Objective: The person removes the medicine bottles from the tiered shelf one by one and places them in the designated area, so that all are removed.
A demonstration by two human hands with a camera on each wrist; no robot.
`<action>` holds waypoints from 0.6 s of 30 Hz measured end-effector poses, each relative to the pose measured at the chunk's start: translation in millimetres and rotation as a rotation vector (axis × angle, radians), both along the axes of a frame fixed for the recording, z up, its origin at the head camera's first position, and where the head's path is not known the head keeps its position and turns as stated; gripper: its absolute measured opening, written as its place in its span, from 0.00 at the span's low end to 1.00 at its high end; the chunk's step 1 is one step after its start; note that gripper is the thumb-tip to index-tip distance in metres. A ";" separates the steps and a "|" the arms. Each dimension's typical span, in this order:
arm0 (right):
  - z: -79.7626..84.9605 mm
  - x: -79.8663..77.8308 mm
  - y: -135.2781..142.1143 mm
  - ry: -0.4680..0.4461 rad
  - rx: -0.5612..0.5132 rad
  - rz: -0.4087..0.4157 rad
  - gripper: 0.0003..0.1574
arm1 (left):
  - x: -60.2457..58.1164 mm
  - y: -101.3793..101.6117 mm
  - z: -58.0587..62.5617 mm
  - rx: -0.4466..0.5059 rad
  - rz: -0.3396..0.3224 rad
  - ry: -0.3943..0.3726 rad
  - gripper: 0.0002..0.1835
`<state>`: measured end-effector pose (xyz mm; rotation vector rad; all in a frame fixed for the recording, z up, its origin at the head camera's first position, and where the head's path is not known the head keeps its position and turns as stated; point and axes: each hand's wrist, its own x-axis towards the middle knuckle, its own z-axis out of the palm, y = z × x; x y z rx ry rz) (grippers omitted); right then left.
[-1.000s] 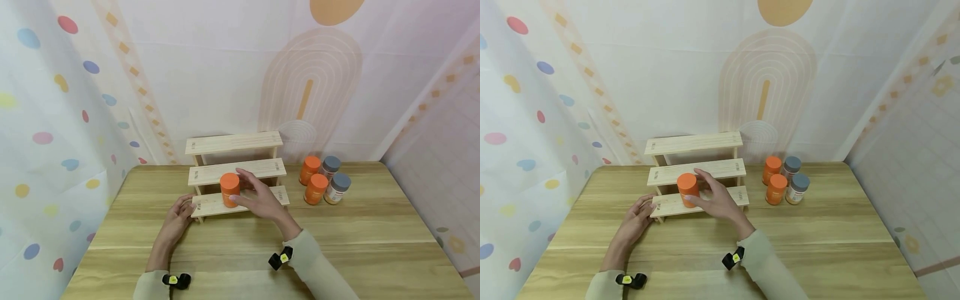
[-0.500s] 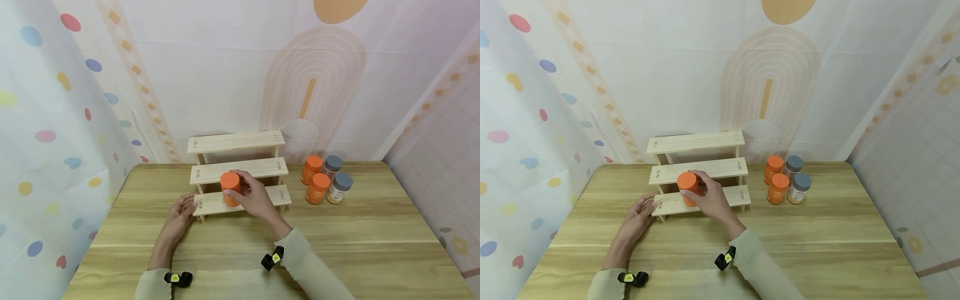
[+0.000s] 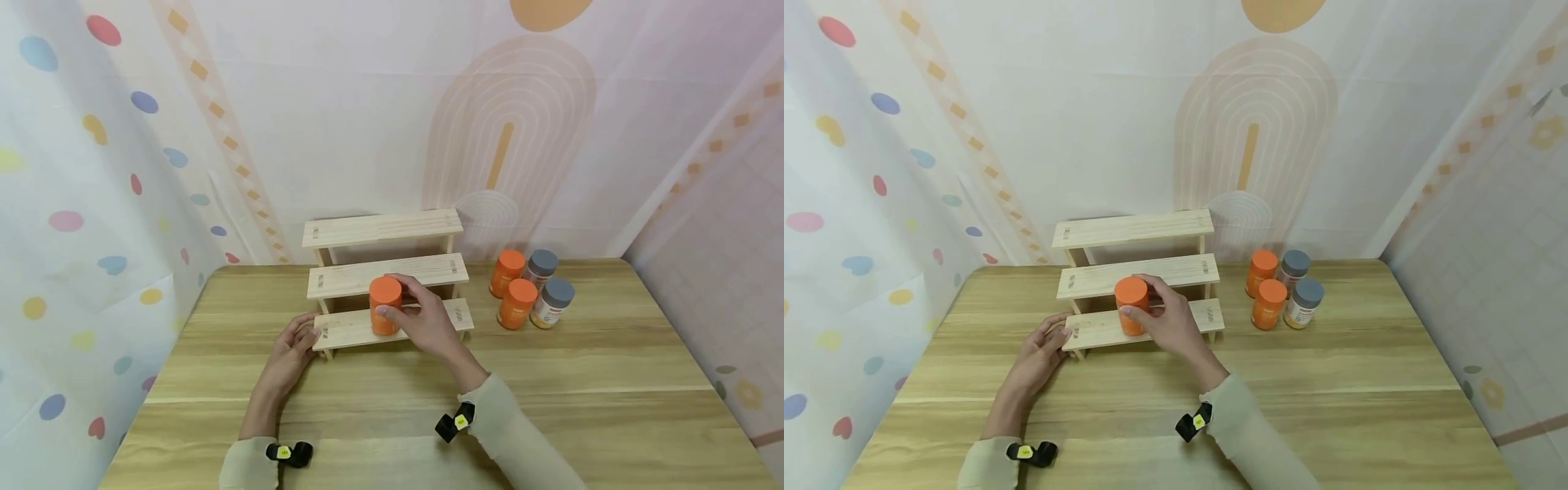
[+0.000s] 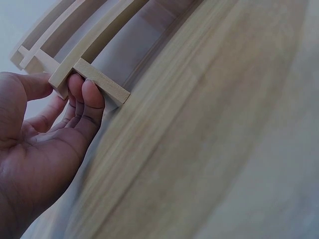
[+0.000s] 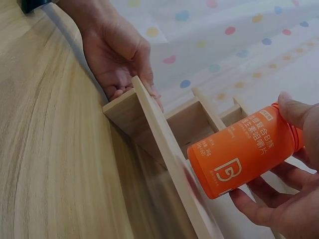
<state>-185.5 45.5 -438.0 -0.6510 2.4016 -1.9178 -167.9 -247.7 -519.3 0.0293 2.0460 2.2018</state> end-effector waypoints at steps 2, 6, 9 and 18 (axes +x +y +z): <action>2.0 1.2 3.4 0.000 -0.004 -0.007 0.35 | 0.1 0.2 0.2 0.001 -0.004 0.002 0.26; 6.8 2.8 10.0 -0.004 -0.005 -0.030 0.34 | -0.2 0.8 1.6 0.005 -0.001 -0.002 0.26; 10.7 3.8 14.9 -0.007 -0.002 -0.045 0.34 | -0.6 1.3 2.6 0.004 0.000 -0.009 0.25; 17.9 10.9 32.9 0.023 0.038 -0.056 0.35 | -0.9 1.1 0.5 0.009 0.006 -0.014 0.25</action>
